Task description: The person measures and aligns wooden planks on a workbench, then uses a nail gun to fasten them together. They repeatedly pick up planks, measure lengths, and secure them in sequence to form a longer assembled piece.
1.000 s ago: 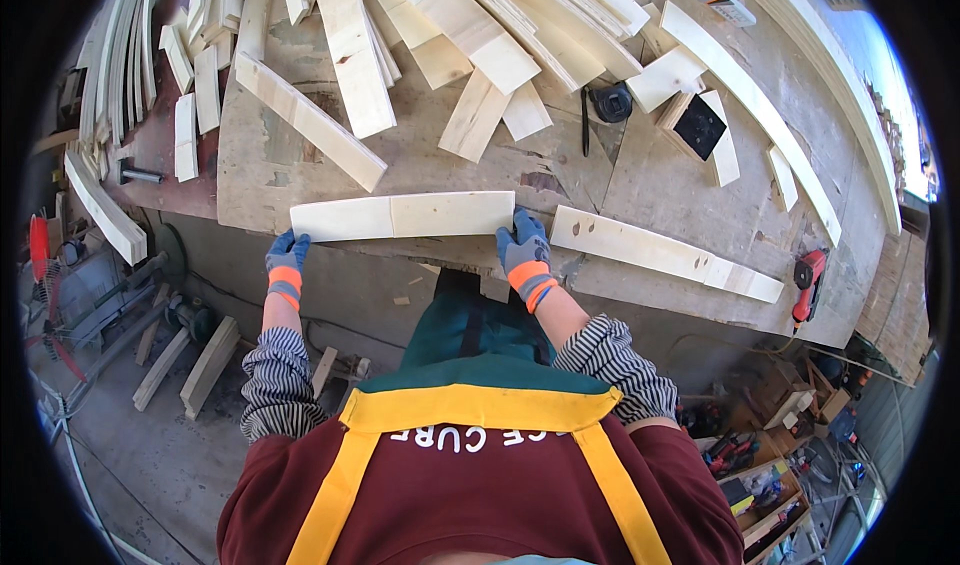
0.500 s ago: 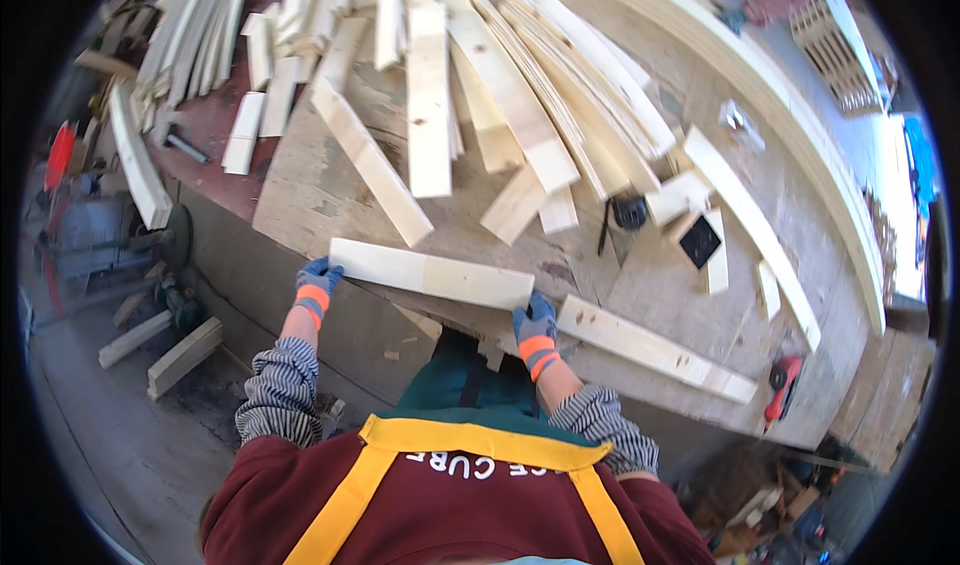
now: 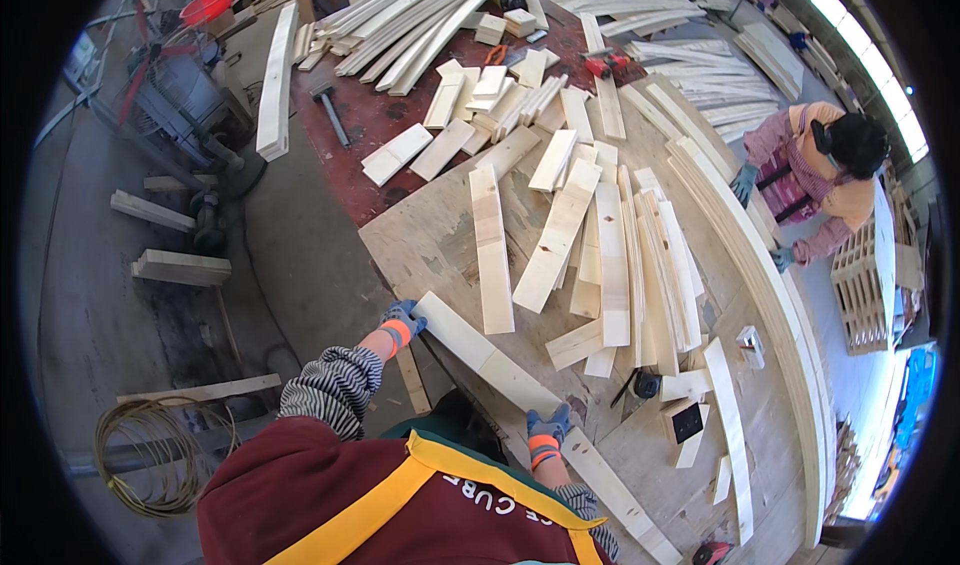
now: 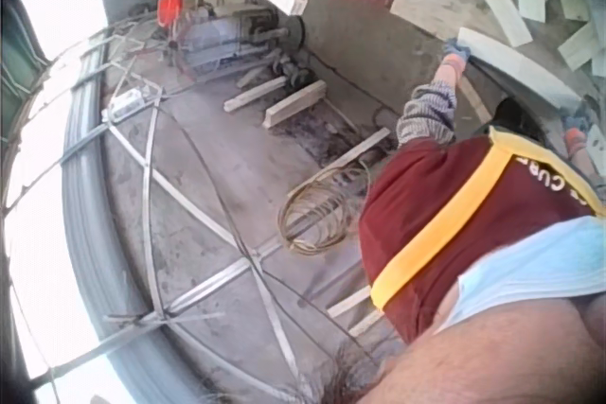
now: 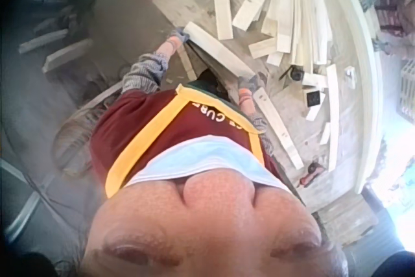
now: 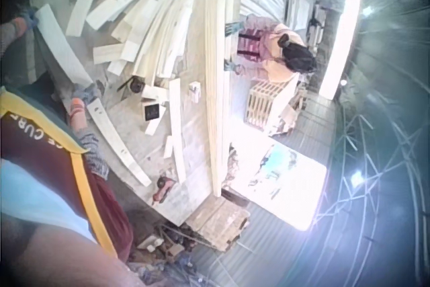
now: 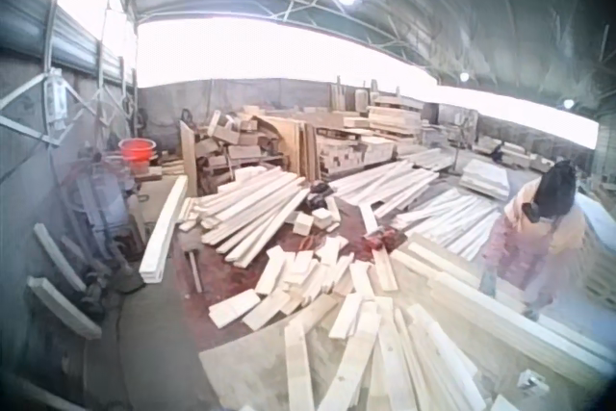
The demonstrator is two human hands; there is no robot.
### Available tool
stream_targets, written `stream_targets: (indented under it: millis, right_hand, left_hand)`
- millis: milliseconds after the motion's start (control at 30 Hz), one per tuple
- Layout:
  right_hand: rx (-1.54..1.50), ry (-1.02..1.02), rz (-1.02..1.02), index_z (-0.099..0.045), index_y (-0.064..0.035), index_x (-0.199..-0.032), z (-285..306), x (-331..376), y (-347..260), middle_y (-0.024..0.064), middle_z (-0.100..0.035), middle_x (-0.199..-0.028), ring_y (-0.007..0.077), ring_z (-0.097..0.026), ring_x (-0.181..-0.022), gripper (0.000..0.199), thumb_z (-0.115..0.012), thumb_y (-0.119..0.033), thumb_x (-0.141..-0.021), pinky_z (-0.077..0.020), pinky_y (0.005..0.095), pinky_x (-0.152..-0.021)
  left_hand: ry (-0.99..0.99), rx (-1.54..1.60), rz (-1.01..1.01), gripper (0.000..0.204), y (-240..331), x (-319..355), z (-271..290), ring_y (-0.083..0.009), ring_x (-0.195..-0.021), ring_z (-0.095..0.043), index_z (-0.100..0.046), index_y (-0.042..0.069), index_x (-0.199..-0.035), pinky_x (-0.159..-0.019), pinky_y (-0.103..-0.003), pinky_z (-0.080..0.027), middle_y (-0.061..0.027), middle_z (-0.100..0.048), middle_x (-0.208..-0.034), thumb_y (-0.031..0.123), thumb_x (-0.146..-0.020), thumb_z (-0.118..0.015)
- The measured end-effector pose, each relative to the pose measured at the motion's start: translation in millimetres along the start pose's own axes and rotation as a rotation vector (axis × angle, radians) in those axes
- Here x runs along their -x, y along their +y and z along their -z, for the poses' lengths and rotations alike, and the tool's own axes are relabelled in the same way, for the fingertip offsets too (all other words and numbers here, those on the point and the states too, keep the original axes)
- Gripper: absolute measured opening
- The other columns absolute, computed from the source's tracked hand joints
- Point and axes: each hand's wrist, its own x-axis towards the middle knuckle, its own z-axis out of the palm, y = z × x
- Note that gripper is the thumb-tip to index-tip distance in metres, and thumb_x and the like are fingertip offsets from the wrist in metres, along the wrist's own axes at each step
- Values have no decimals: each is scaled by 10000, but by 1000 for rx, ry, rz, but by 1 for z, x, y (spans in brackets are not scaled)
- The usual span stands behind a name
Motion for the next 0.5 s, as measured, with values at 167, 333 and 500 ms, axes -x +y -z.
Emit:
stream_targets:
  millis: [167, 333, 500]
  right_hand:
    - [768, -125, 344, -224, -148, -1509, 24, -2, -65, 162, -313, -1506, 356, -313, -1383, 1044, -772, -460, -677, -285, 493, -1114]
    - [953, -301, 316, -253, -176, -1481, 19, -26, -73, 104, -458, -1354, 312, -476, -1244, 999, -782, -472, -686, -388, 509, -1006]
    - [948, -285, 384, -277, -166, -1463, 7, -30, -68, 116, -494, -1348, 314, -527, -1204, 986, -786, -464, -673, -429, 508, -974]
  left_hand:
    - [76, -17, 44, 769, 42, 44, 7, -361, -1256, -479, -449, 117, -1387, -1041, -422, -410, -152, -456, -1408, 379, -732, -754]
    - [138, -578, -130, 899, 93, 81, 12, -363, -1303, -421, -353, 161, -1439, -1029, -431, -417, -137, -368, -1464, 320, -668, -786]
    - [298, -852, -727, 520, 86, 56, -25, -330, -1310, -414, -460, 222, -1358, -1009, -500, -379, -57, -439, -1414, 248, -851, -571]
